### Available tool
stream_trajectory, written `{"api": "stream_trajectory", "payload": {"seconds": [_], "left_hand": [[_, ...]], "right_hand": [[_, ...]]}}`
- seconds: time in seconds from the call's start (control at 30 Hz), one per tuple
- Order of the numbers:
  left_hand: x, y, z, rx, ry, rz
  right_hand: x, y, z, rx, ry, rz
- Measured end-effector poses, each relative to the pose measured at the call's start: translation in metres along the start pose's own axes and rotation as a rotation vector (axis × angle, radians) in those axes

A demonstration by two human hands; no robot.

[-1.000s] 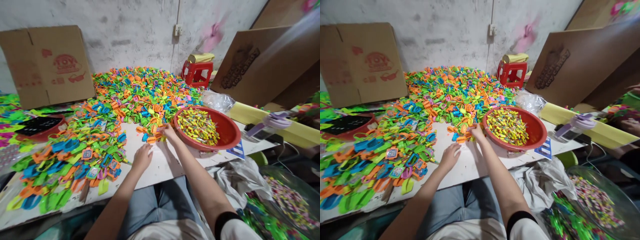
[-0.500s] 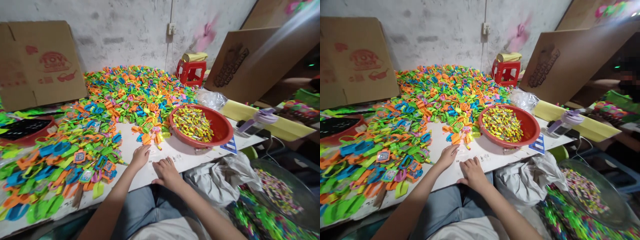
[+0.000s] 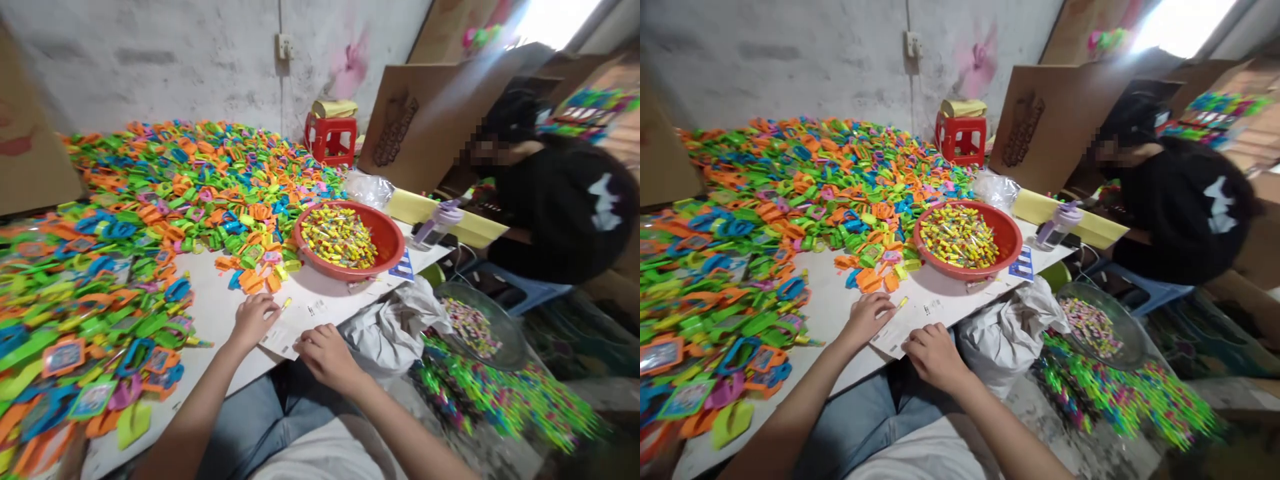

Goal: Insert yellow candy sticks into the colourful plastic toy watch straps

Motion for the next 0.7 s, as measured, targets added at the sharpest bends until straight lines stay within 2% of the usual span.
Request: {"api": "stream_trajectory", "payload": {"seconds": [0.07,0.17,0.23,0.33,0.43,0.5,0.57,0.63,0.7], "left_hand": [[-0.001,-0.002,0.002,0.007,-0.007,0.003],[0.0,-0.008,0.001,0.037,-0.026,0.022],[0.003,-0.016,-0.002,0.07,-0.036,0.054],[0.011,-0.027,-0.008,0.108,-0.016,0.098],[0.016,-0.029,-0.011,0.111,-0.011,0.101],[0.016,-0.028,-0.012,0.117,-0.02,0.085],[0.015,-0.027,-0.013,0.129,-0.026,0.071],[0.013,-0.026,-0.014,0.129,-0.028,0.052],[0.009,-0.025,-0.016,0.111,-0.032,0.012]], "right_hand": [[-0.024,-0.014,-0.005,0.063,-0.162,0.047],[-0.065,-0.055,-0.023,0.286,-0.453,0.02],[-0.095,-0.089,-0.044,0.489,-0.65,-0.106],[-0.14,-0.134,-0.08,0.7,-0.876,-0.28],[-0.18,-0.168,-0.111,0.888,-1.049,-0.458],[-0.197,-0.187,-0.118,0.959,-1.061,-0.537],[-0.2,-0.206,-0.109,0.97,-0.966,-0.553],[-0.19,-0.225,-0.09,0.945,-0.792,-0.51],[-0.171,-0.24,-0.072,0.917,-0.607,-0.441]]}}
Point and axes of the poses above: each hand's wrist, its own z-axis towards the middle knuckle, its own x-axis out of the palm, y = z × x, the point moved 6 cm from there along z, towards the middle knuckle, and after that the axes turned 6 degrees about -y, right-handed, at the moved point
